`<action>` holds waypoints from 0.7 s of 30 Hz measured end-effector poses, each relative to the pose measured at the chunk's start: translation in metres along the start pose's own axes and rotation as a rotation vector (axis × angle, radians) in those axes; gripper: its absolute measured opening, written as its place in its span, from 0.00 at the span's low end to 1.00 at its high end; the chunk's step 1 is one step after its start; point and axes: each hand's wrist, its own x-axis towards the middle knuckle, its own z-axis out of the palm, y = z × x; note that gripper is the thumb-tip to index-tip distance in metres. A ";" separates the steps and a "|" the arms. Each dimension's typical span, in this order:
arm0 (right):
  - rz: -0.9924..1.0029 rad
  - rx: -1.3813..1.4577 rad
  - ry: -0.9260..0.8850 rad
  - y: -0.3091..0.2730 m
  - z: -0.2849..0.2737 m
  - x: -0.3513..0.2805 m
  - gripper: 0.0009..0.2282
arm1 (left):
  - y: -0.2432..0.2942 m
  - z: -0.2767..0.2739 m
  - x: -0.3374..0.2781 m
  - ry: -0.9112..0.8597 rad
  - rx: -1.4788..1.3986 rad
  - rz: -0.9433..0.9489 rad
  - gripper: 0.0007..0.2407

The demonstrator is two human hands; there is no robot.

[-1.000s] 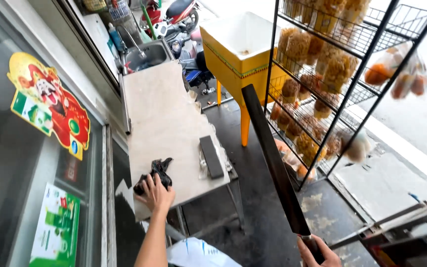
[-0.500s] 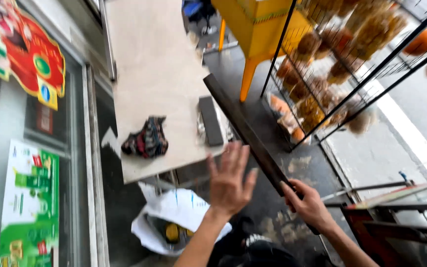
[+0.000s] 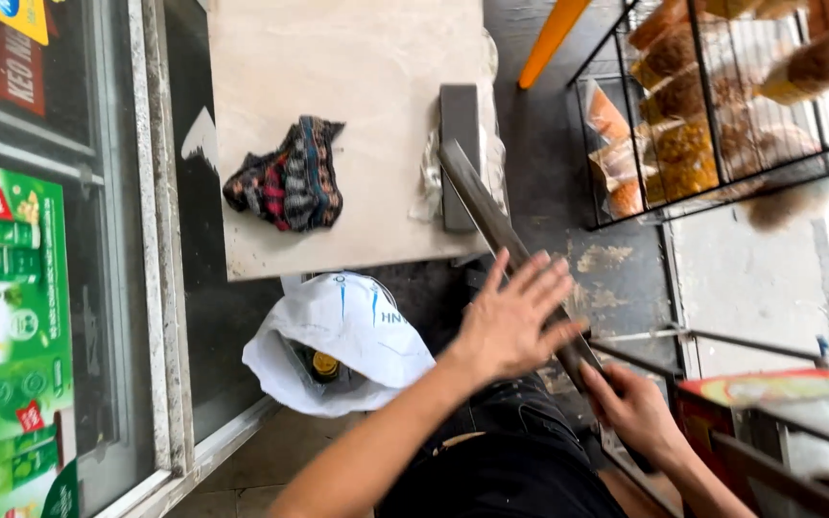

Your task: Carving meat from a vertical rotisserie using a knife and tongs for sandwich preparation.

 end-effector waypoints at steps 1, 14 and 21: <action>-0.074 -0.159 -0.008 -0.029 -0.001 0.031 0.19 | -0.023 -0.016 0.024 -0.089 0.080 -0.041 0.34; -0.937 -0.731 0.598 -0.248 0.018 0.239 0.15 | -0.263 -0.183 0.115 0.388 0.336 -0.299 0.33; -0.357 -1.077 0.310 0.040 -0.066 -0.023 0.26 | -0.015 -0.029 -0.035 0.175 0.025 -0.064 0.34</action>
